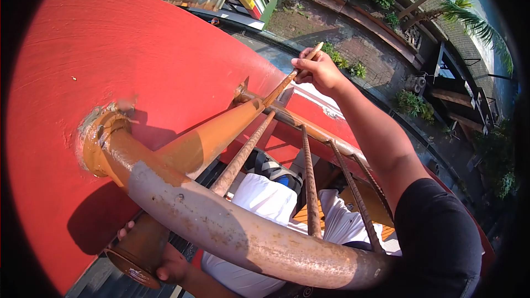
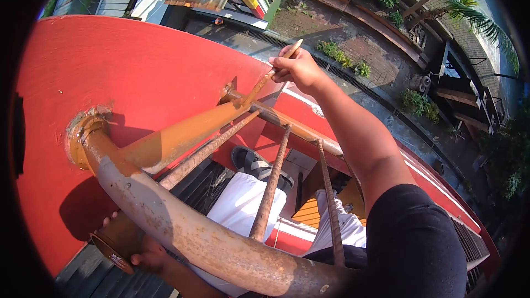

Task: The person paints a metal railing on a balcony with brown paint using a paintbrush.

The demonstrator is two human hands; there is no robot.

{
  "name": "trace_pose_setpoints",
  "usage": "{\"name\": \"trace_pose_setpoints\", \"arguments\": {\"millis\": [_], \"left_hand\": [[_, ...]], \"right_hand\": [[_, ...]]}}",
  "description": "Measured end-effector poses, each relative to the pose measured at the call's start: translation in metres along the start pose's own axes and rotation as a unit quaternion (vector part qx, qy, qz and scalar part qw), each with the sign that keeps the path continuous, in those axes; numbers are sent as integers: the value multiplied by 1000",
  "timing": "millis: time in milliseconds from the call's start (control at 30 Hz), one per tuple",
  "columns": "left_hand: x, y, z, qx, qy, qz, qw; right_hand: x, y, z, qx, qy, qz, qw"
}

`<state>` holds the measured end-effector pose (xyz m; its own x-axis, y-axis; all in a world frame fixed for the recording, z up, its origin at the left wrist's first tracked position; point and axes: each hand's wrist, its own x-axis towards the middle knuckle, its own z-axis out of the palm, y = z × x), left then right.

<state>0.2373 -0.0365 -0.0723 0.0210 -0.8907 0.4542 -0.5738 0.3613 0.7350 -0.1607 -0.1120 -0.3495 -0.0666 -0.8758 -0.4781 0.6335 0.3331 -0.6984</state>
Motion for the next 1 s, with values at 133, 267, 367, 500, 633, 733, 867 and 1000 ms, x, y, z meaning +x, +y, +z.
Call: {"name": "trace_pose_setpoints", "arguments": {"millis": [133,267,367,500,633,733,867,1000], "left_hand": [[-1,0,1,4,8,-4,1000],[1,3,2,3,1,1,1000],[2,5,5,-8,-3,8,1000],[1,1,1,-12,-11,4,1000],[-1,2,0,-7,-12,0,1000],[0,-2,-4,-17,-18,-2,1000],[0,0,-1,-8,-15,-2,1000],[-1,-3,-3,-16,-10,-7,1000]], "right_hand": [[5,42,-11,-58,24,102,993],[8,45,-31,-60,130,45,989],[2,44,-28,-28,52,81,995],[9,47,-25,-53,76,95,991],[10,49,-21,-74,67,95,990],[16,48,-21,-126,89,84,984],[11,41,-22,-117,100,88,984],[6,39,-18,-140,116,84,980]]}}
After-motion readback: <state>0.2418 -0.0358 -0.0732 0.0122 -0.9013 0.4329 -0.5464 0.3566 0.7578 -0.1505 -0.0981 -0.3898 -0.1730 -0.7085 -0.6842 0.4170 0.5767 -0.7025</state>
